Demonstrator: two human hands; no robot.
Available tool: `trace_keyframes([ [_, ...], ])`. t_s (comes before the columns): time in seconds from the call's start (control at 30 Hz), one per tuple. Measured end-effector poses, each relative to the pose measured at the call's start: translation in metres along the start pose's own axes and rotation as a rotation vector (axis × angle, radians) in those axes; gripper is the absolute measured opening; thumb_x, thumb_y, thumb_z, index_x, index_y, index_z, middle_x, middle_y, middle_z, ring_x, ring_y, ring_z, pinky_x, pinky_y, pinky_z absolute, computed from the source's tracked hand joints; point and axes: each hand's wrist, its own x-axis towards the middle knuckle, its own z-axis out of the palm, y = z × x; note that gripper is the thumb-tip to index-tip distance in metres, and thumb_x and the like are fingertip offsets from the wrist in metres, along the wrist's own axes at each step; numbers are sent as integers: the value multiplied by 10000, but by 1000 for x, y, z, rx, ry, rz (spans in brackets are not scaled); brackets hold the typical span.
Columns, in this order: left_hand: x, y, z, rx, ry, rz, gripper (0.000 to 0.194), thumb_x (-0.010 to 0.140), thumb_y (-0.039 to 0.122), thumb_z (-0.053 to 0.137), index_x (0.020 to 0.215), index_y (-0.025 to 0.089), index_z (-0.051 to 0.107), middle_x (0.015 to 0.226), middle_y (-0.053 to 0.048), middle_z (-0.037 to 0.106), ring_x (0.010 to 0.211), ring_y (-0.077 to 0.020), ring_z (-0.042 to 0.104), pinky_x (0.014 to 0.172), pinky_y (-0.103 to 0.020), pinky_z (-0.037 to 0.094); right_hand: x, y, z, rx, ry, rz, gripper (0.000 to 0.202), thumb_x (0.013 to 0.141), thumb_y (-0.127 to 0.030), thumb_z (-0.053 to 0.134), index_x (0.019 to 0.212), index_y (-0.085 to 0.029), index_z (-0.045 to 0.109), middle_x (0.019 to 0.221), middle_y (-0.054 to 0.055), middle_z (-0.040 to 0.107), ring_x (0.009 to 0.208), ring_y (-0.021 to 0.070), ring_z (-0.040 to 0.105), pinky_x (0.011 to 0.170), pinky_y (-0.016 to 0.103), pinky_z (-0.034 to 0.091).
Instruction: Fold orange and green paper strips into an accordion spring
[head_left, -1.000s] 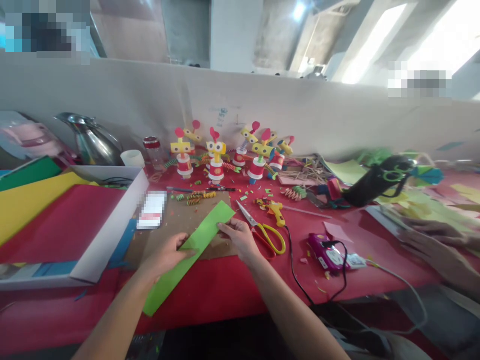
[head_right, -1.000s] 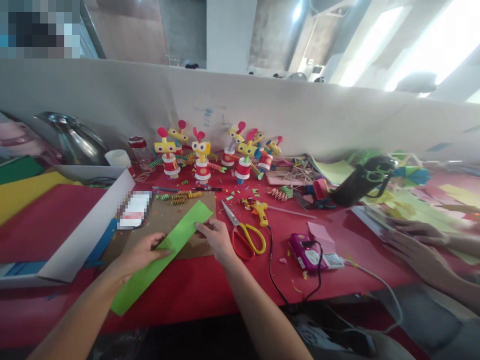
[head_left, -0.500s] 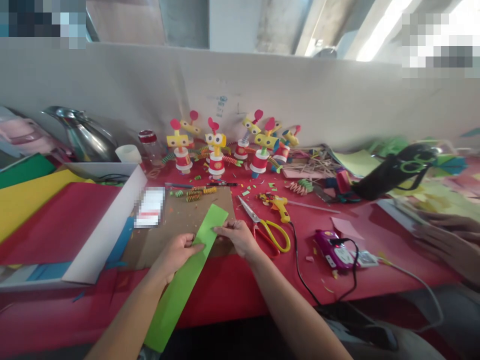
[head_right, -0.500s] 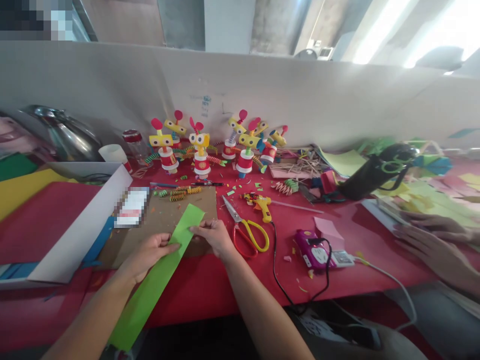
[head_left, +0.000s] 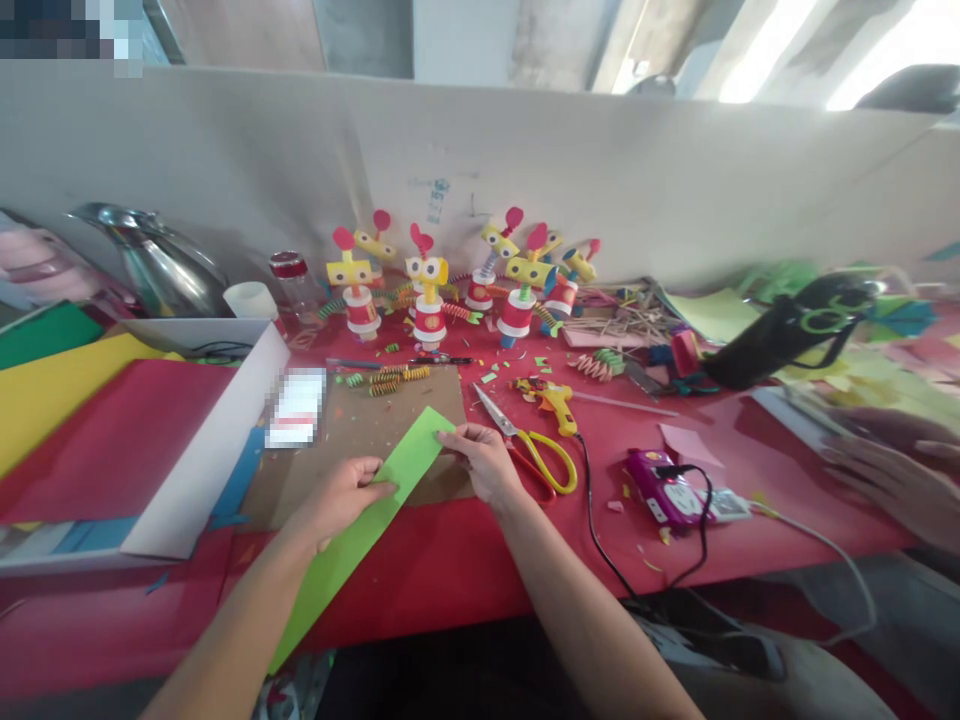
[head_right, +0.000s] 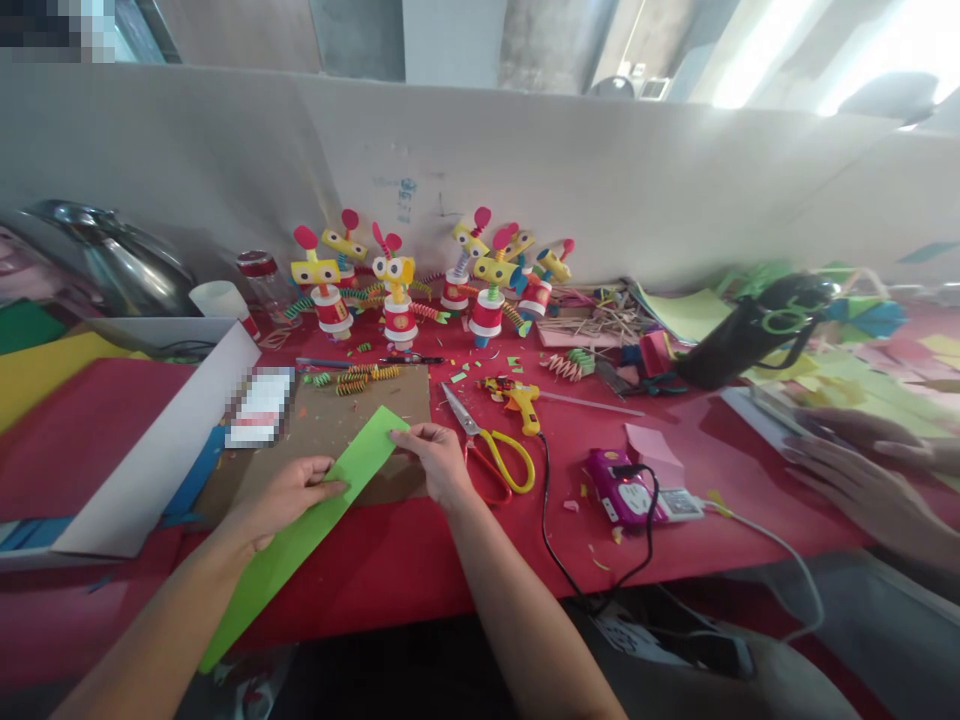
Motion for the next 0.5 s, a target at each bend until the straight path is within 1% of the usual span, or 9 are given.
trace_keyframes([
  [0.07, 2, 5, -7, 108, 6, 6, 251, 755, 357, 607, 943, 201, 667, 936, -52, 735, 906, -244, 661, 830, -350, 468, 0, 1, 0, -48, -14, -13, 291, 556, -361, 833, 588, -162, 622, 545, -9, 630, 487, 92, 540, 462, 205, 362],
  [0.1, 4, 8, -11, 210, 44, 10, 202, 768, 332, 581, 901, 206, 665, 905, -50, 731, 898, -251, 658, 805, -349, 468, 0, 2, 0, -73, -22, -23, 283, 566, -362, 822, 619, -161, 630, 570, 0, 648, 499, 98, 552, 473, 207, 373],
  [0.17, 10, 13, -17, 490, 163, 27, 123, 765, 281, 575, 825, 208, 654, 885, -59, 718, 903, -272, 648, 773, -345, 455, 0, 5, -1, -139, -30, -60, 272, 591, -350, 792, 719, -167, 639, 642, 12, 682, 550, 121, 595, 506, 215, 405],
  [0.23, 17, 15, -19, 700, 227, 67, 167, 781, 262, 560, 914, 228, 655, 920, -69, 706, 890, -284, 642, 743, -349, 445, 0, 9, -4, -276, -1, -136, 284, 626, -315, 747, 850, -184, 631, 707, 9, 700, 610, 146, 630, 552, 232, 440],
  [0.3, 23, 11, -16, 840, 308, 113, 329, 781, 198, 553, 1098, 250, 621, 1021, -92, 685, 908, -283, 632, 749, -355, 440, -2, 11, -8, -518, 64, -233, 331, 665, -263, 688, 982, -207, 612, 720, -8, 697, 635, 159, 638, 598, 253, 460],
  [0.37, 28, 4, -10, 941, 356, 238, 551, 759, 87, 526, 1281, 264, 522, 1131, -101, 638, 953, -261, 610, 790, -356, 439, -7, 11, -10, -788, 125, -307, 411, 696, -217, 633, 1103, -234, 584, 688, -31, 680, 626, 167, 632, 625, 266, 463],
  [0.4, 28, -1, -6, 986, 378, 318, 610, 750, 41, 501, 1313, 275, 500, 1165, -95, 610, 982, -251, 592, 819, -362, 436, -9, 10, -11, -903, 141, -329, 439, 709, -203, 613, 1144, -251, 574, 669, -38, 671, 615, 170, 628, 626, 268, 460],
  [0.43, 28, -5, -2, 1030, 410, 401, 619, 745, 8, 476, 1299, 281, 522, 1181, -93, 588, 1019, -251, 568, 852, -378, 431, -13, 9, -11, -1001, 147, -346, 443, 723, -194, 596, 1160, -266, 576, 658, -39, 666, 608, 173, 627, 622, 266, 456],
  [0.5, 24, -13, 4, 1110, 441, 545, 538, 760, -13, 440, 1177, 270, 630, 1167, -94, 576, 1068, -264, 524, 896, -418, 419, -18, 8, -10, -1157, 138, -372, 376, 755, -186, 568, 1113, -288, 623, 685, -19, 684, 629, 182, 639, 610, 260, 451],
])
